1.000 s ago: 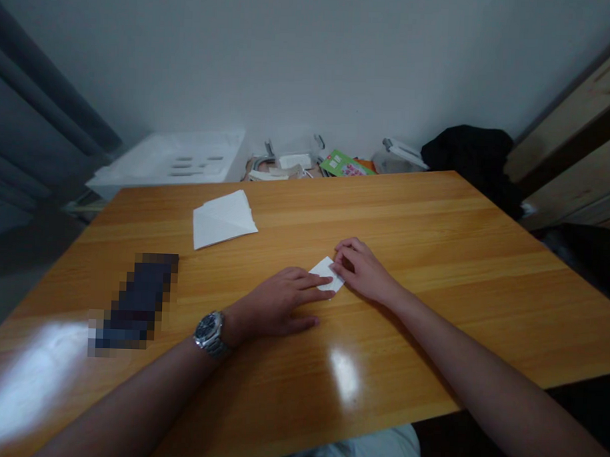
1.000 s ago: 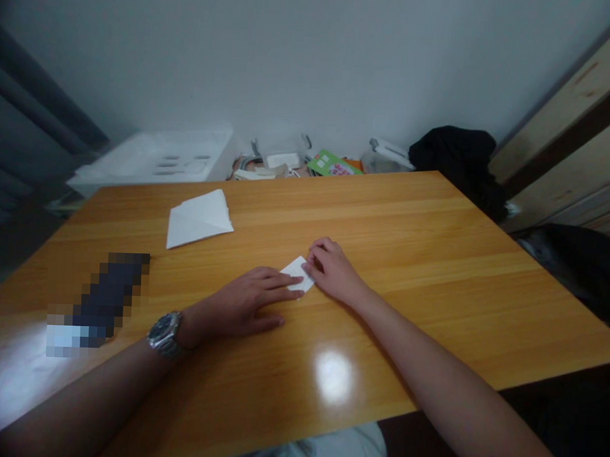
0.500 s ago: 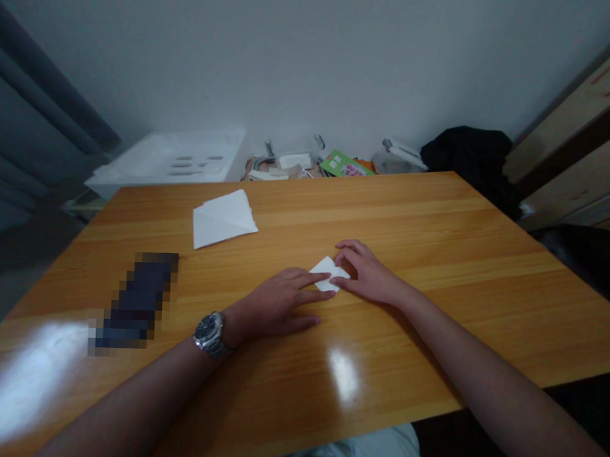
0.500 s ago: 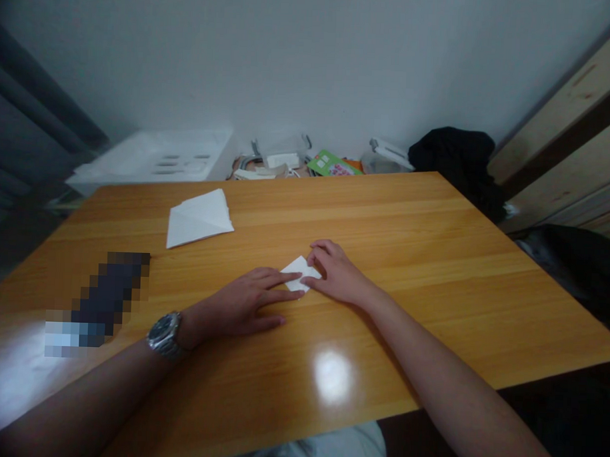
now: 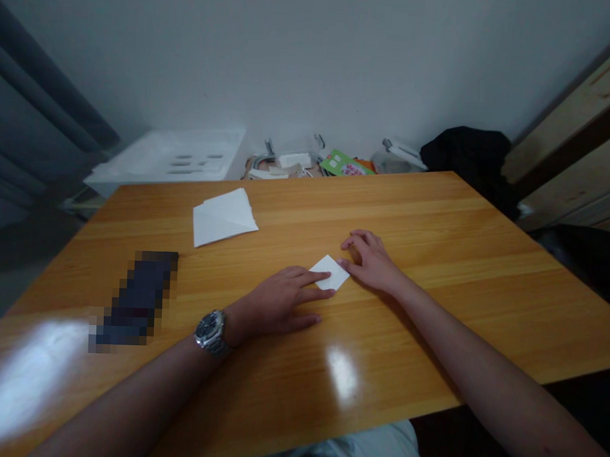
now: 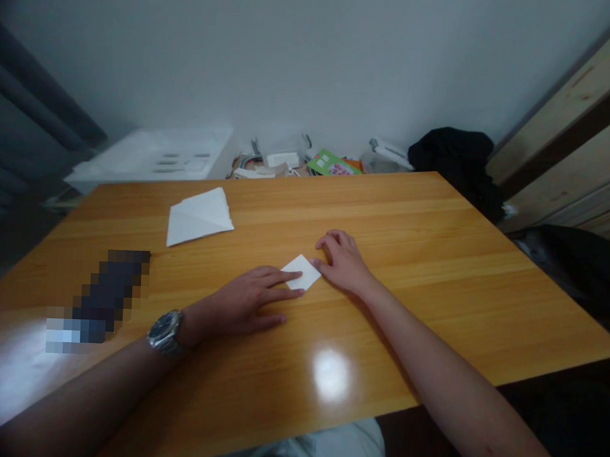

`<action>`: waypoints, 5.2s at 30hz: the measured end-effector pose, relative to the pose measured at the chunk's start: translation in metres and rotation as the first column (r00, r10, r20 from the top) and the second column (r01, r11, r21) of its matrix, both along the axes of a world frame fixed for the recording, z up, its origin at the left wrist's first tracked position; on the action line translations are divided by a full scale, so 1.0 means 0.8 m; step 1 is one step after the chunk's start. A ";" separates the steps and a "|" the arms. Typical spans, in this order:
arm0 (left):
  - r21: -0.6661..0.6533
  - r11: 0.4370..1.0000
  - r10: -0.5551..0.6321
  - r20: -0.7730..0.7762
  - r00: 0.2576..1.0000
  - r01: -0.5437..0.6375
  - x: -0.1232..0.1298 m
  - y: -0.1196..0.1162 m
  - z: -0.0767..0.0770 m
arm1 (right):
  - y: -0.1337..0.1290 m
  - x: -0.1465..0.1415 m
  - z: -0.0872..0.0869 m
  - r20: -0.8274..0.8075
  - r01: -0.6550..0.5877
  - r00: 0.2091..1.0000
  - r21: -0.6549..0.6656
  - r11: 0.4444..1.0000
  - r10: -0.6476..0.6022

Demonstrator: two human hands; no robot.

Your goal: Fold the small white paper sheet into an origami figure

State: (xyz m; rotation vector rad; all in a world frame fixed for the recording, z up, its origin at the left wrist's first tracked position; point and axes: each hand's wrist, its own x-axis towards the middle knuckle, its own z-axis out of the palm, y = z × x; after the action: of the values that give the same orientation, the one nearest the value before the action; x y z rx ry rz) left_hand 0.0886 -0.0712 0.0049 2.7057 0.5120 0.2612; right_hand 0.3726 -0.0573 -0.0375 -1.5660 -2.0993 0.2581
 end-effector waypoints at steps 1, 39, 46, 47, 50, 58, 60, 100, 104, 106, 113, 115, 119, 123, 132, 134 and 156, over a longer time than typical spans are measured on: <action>0.000 1.000 0.000 0.000 1.000 0.000 0.000 0.000 0.001 | -0.001 -0.001 0.000 0.004 -0.006 1.000 0.007 1.000 0.006; 0.001 1.000 -0.030 0.025 0.999 0.030 -0.001 0.003 0.000 | -0.019 -0.013 0.014 0.036 -0.035 0.999 -0.050 0.998 0.037; 0.008 1.000 -0.030 0.038 0.999 0.030 -0.001 0.002 -0.002 | -0.019 -0.015 0.018 0.048 -0.123 0.991 -0.029 0.992 0.125; 0.011 1.000 -0.029 0.032 0.999 0.029 -0.001 0.002 -0.002 | -0.020 -0.015 0.019 0.056 -0.127 0.990 -0.036 0.991 0.128; 0.015 0.999 -0.031 0.033 0.999 0.031 -0.001 0.001 -0.002 | -0.021 -0.016 0.022 0.075 -0.132 0.988 -0.063 0.989 0.136; 0.017 0.999 -0.035 0.044 0.998 0.035 -0.001 0.002 -0.002 | -0.024 -0.020 0.026 0.097 -0.156 0.981 -0.095 0.983 0.166; 0.012 0.999 -0.036 0.034 0.999 0.036 0.000 0.002 -0.001 | -0.024 -0.021 0.026 0.104 -0.162 0.980 -0.093 0.982 0.171; 0.196 0.963 0.188 -0.011 0.982 -0.182 0.004 0.001 -0.011 | -0.019 -0.013 0.030 -0.097 -0.440 0.891 0.052 0.897 0.443; 0.211 0.955 0.201 0.047 0.978 -0.206 0.003 0.004 -0.014 | -0.017 -0.011 0.027 -0.029 -0.461 0.886 0.041 0.887 0.462; 0.219 0.953 0.197 0.071 0.978 -0.208 0.002 0.005 -0.015 | -0.017 -0.012 0.027 -0.011 -0.465 0.885 0.054 0.884 0.466; 0.212 0.942 0.244 0.102 0.965 -0.260 0.004 0.006 -0.016 | -0.020 -0.016 0.027 0.020 -0.484 0.875 0.099 0.870 0.484; 0.215 0.940 0.250 0.100 0.963 -0.266 0.004 0.006 -0.015 | -0.020 -0.018 0.028 0.020 -0.498 0.866 0.092 0.862 0.499; 0.231 0.937 0.248 0.090 0.965 -0.263 0.006 0.005 -0.014 | -0.022 -0.019 0.031 0.003 -0.510 0.859 0.081 0.856 0.511; 0.238 0.934 0.250 0.090 0.964 -0.264 0.006 0.004 -0.013 | -0.024 -0.020 0.033 -0.022 -0.507 0.860 0.075 0.858 0.510; 0.244 0.936 0.245 0.058 0.968 -0.251 0.006 0.006 -0.011 | -0.026 -0.023 0.035 -0.038 -0.495 0.867 0.053 0.868 0.497; 0.248 0.936 0.245 0.051 0.968 -0.250 0.007 0.006 -0.009 | -0.027 -0.023 0.035 -0.037 -0.490 0.870 0.055 0.870 0.492; 0.113 0.877 0.443 0.188 0.877 -0.467 0.010 0.014 -0.022 | -0.029 -0.033 0.037 -0.025 -0.498 0.866 0.028 0.867 0.499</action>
State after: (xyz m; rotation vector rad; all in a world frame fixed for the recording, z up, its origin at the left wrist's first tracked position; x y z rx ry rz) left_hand 0.0966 -0.0600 -0.0123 2.6404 1.1251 0.6599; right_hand 0.3460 -0.0806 -0.0077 -0.9678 -2.4430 0.4323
